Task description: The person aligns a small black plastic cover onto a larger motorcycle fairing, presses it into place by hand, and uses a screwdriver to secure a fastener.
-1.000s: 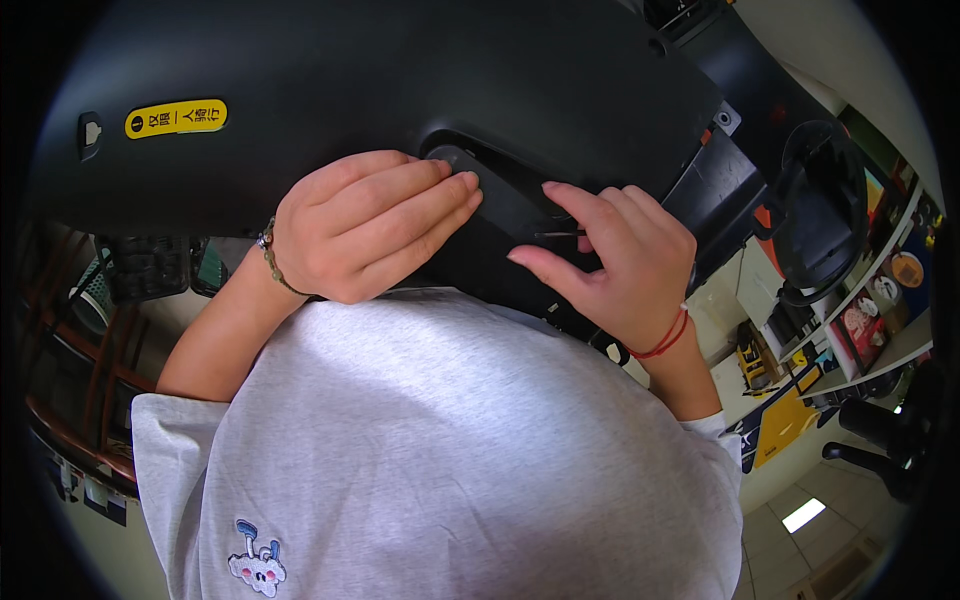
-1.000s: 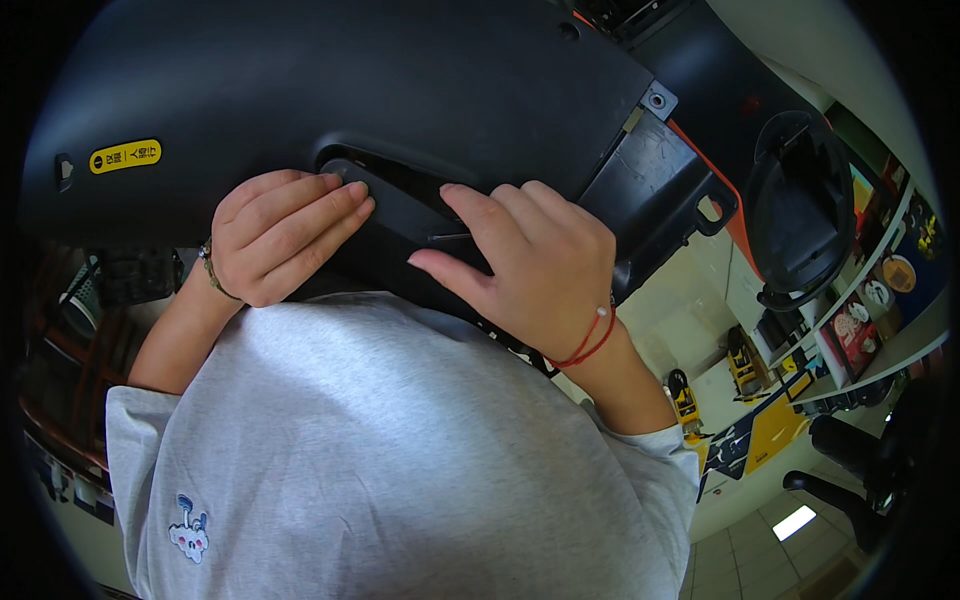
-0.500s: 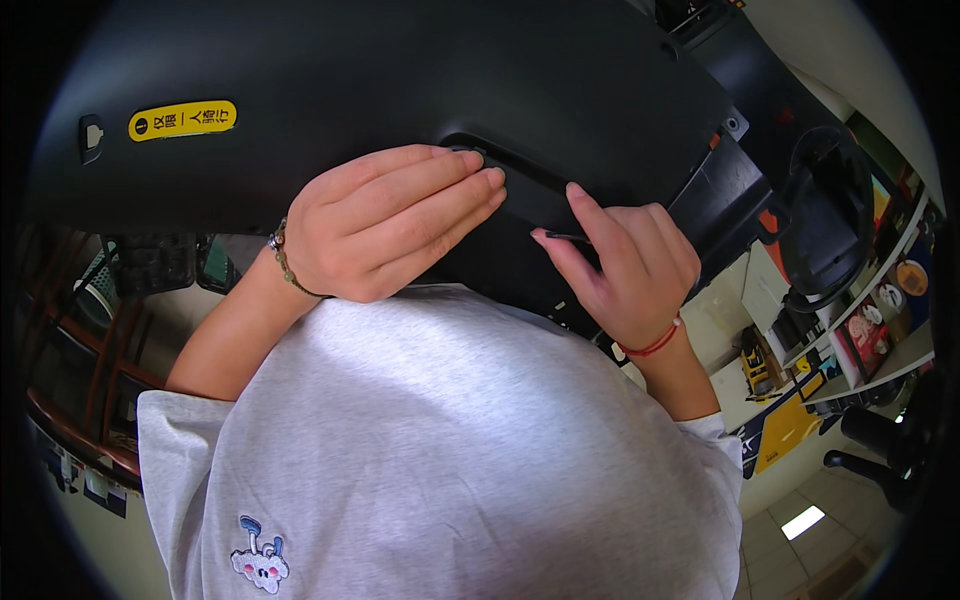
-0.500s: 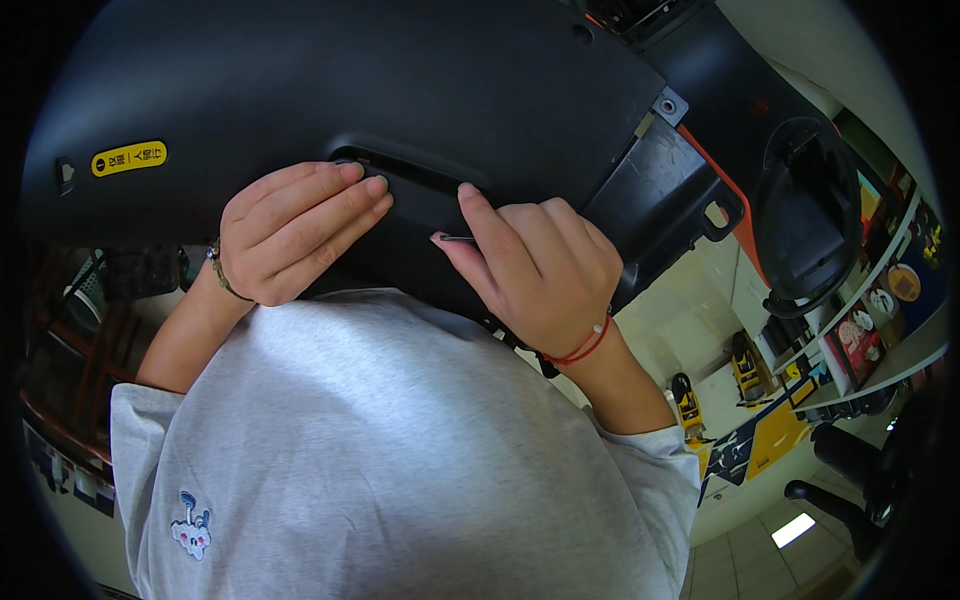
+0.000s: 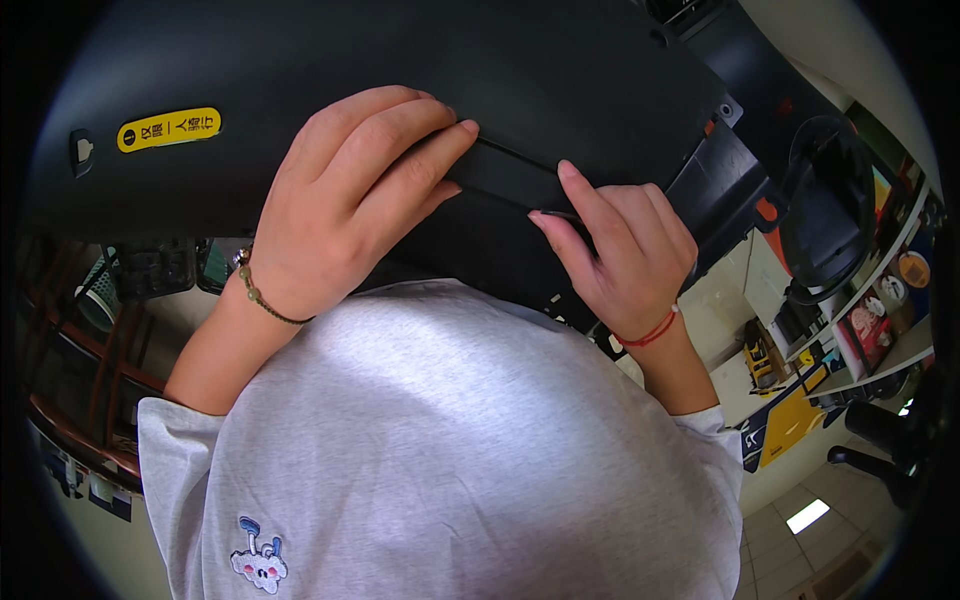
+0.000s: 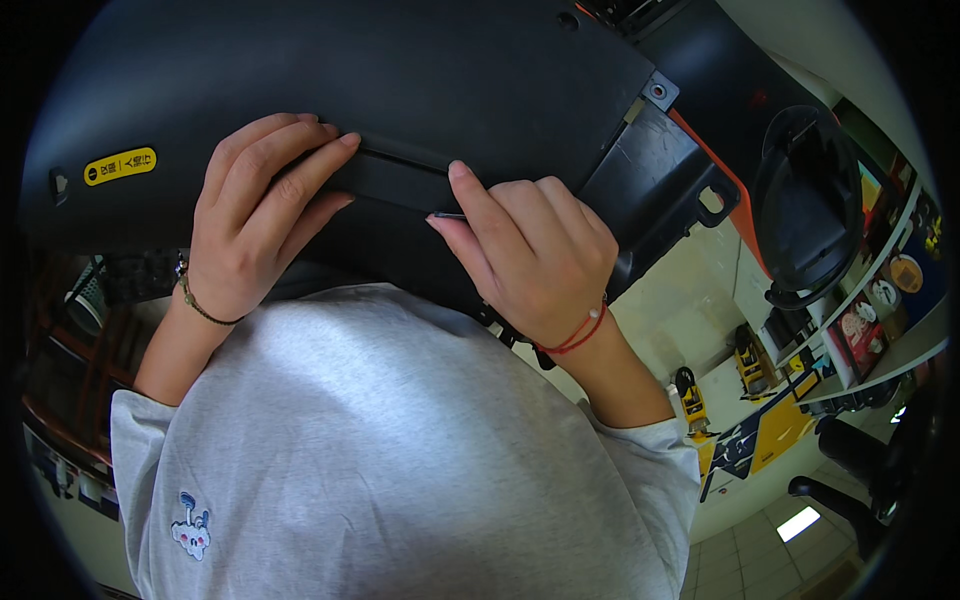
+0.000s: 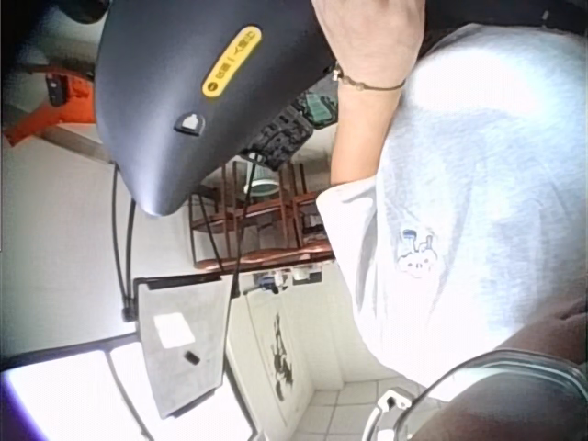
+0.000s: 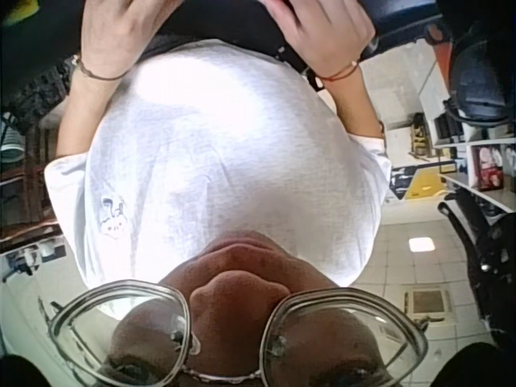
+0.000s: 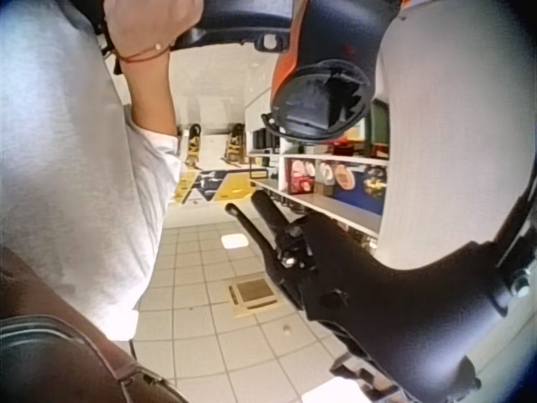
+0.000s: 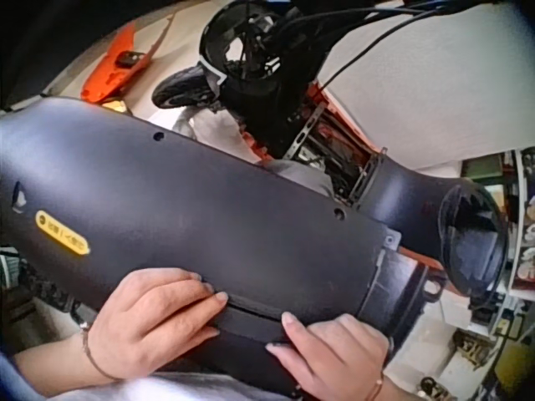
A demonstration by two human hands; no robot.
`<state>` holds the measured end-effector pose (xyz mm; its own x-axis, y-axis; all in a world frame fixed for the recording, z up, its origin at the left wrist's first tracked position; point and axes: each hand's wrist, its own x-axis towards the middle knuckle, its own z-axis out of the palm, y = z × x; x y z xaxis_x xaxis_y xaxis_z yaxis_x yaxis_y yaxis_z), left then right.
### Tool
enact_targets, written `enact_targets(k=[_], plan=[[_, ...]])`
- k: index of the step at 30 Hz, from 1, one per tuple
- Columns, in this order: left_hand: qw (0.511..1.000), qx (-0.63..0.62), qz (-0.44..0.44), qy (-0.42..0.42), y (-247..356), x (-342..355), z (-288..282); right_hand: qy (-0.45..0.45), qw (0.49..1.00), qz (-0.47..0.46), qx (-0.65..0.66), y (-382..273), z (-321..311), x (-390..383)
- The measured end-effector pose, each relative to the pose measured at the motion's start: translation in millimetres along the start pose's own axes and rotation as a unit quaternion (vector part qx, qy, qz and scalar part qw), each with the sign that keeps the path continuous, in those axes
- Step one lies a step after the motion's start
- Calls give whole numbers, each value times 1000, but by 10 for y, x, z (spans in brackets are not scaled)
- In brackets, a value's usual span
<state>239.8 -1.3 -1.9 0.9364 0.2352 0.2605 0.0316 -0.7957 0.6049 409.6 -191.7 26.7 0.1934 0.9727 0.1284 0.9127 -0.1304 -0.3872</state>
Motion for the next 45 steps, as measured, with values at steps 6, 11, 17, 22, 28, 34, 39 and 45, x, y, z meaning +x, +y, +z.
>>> enact_targets(k=[6, 11, 17, 22, 28, 34, 39, 45], plan=[[999, -16, 5, -46, -34, 103, -83, 2, 999, 23, 22, -6, 37, -13], [995, -39, 26, -84, -64, 198, -125, 12, 995, 74, 65, 8, 72, -56], [997, -21, 32, -65, -66, 135, -108, -10, 991, 95, 89, -26, 29, -13], [997, -19, 45, -57, -86, 111, -87, 2, 996, 55, 68, -9, 39, -40], [997, -18, 29, -62, -52, 148, -77, 31, 994, 69, 74, -18, 90, -64], [992, -17, -8, -122, -51, 281, -177, -2, 983, 148, 112, -56, 26, 14], [978, 137, 8, -160, -25, 451, -202, -16, 973, 192, 128, -36, 9, 24], [953, 152, 59, -254, -176, 574, -251, -29, 977, 185, 99, -24, 39, 38]])
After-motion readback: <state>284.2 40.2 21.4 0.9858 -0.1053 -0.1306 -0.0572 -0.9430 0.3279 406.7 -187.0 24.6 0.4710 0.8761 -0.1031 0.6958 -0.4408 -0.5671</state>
